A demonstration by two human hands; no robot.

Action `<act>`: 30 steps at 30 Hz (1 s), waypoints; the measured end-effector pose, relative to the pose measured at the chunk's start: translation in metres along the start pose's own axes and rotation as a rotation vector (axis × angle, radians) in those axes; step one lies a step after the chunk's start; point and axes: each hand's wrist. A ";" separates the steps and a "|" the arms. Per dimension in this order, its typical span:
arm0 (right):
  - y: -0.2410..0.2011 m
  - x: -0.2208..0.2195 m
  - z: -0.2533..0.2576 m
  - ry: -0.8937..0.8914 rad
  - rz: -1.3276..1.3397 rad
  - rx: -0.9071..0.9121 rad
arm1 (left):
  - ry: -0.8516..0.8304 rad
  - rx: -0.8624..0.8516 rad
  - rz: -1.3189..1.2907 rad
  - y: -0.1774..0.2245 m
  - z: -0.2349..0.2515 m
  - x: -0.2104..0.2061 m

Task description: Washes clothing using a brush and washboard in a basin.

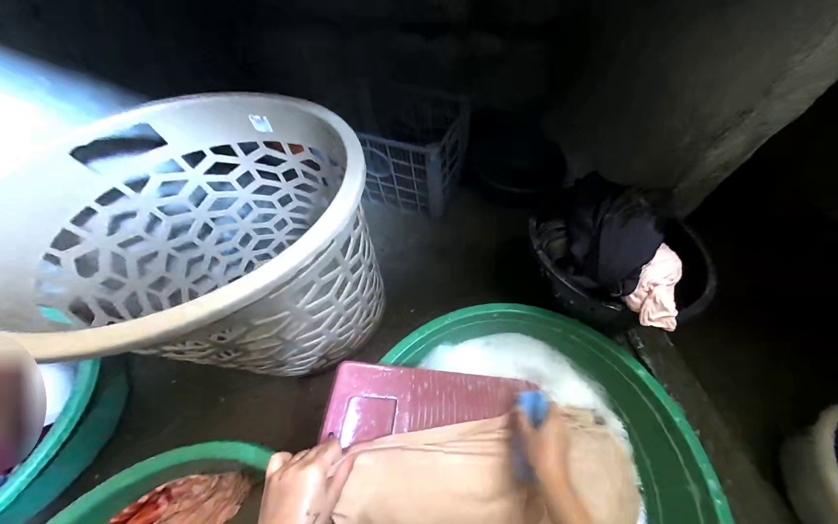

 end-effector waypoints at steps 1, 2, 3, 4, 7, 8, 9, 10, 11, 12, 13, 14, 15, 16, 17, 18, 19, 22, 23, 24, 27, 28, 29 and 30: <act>-0.040 -0.023 -0.030 -0.088 0.078 0.095 | 0.009 -0.007 -0.005 0.001 0.001 -0.002; -0.076 -0.049 -0.060 -0.203 0.108 0.192 | 0.031 -0.018 0.002 0.001 0.001 -0.005; -0.102 -0.069 -0.082 -0.311 0.072 0.269 | 0.046 -0.020 0.007 0.001 -0.003 -0.008; -0.115 -0.081 -0.088 -0.384 0.016 0.304 | 0.047 -0.020 0.005 0.001 -0.005 -0.008; -0.066 -0.058 -0.039 -0.238 0.035 0.149 | 0.073 -0.065 0.037 -0.008 -0.002 -0.011; -0.027 -0.037 -0.013 -0.123 0.036 0.079 | 0.086 -0.071 0.045 -0.007 -0.004 -0.014; 0.014 -0.013 0.011 -0.028 -0.009 0.015 | 0.080 -0.069 0.043 -0.004 -0.005 -0.014; 0.047 0.012 0.030 0.023 -0.101 -0.044 | 0.065 -0.064 0.038 -0.001 -0.005 -0.011; 0.071 0.030 0.043 0.047 -0.185 -0.083 | 0.051 -0.057 0.042 0.002 -0.003 -0.008; 0.080 0.040 0.052 0.058 -0.241 -0.101 | 0.043 -0.050 0.045 0.003 -0.002 -0.007; 0.073 0.040 0.052 0.057 -0.246 -0.096 | 0.043 -0.045 0.050 0.004 -0.001 -0.008; 0.052 0.031 0.042 0.057 -0.199 -0.049 | 0.039 -0.038 0.050 0.005 -0.002 -0.008; 0.021 0.012 0.019 0.030 -0.112 0.029 | 0.029 -0.031 0.046 0.006 -0.002 -0.008; -0.018 -0.014 -0.011 -0.054 -0.034 0.113 | 0.020 -0.026 0.040 0.006 -0.001 -0.008; -0.058 -0.041 -0.046 -0.184 0.004 0.194 | 0.013 -0.026 0.033 0.006 -0.001 -0.010; -0.090 -0.065 -0.075 -0.309 0.003 0.273 | 0.004 -0.022 0.023 0.007 -0.003 -0.010; -0.110 -0.079 -0.089 -0.406 -0.024 0.327 | -0.010 -0.012 0.007 0.007 -0.003 -0.008; -0.079 -0.064 -0.052 -0.337 0.035 0.190 | -0.003 -0.044 0.028 -0.002 0.001 -0.005; -0.042 -0.046 -0.025 -0.213 0.052 0.117 | 0.025 -0.049 0.037 -0.003 -0.001 -0.008; -0.004 -0.025 0.002 -0.094 0.012 0.045 | 0.052 -0.054 0.050 -0.003 -0.002 -0.011; 0.064 0.037 0.052 0.044 -0.301 -0.099 | 0.028 -0.032 0.051 0.001 0.003 -0.007; 0.062 0.047 0.058 0.033 -0.329 -0.113 | 0.003 -0.013 0.033 0.004 0.006 -0.004; 0.048 0.049 0.058 0.012 -0.313 -0.110 | -0.025 0.023 -0.011 0.008 0.009 0.000; 0.028 0.044 0.050 -0.007 -0.237 -0.072 | -0.053 0.075 -0.102 0.015 0.009 0.004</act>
Point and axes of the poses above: each hand's wrist, its own z-axis towards the middle knuckle, its own x-axis out of the back of the hand, y = z × x, and after that the axes turned 3 degrees about -y, right-handed
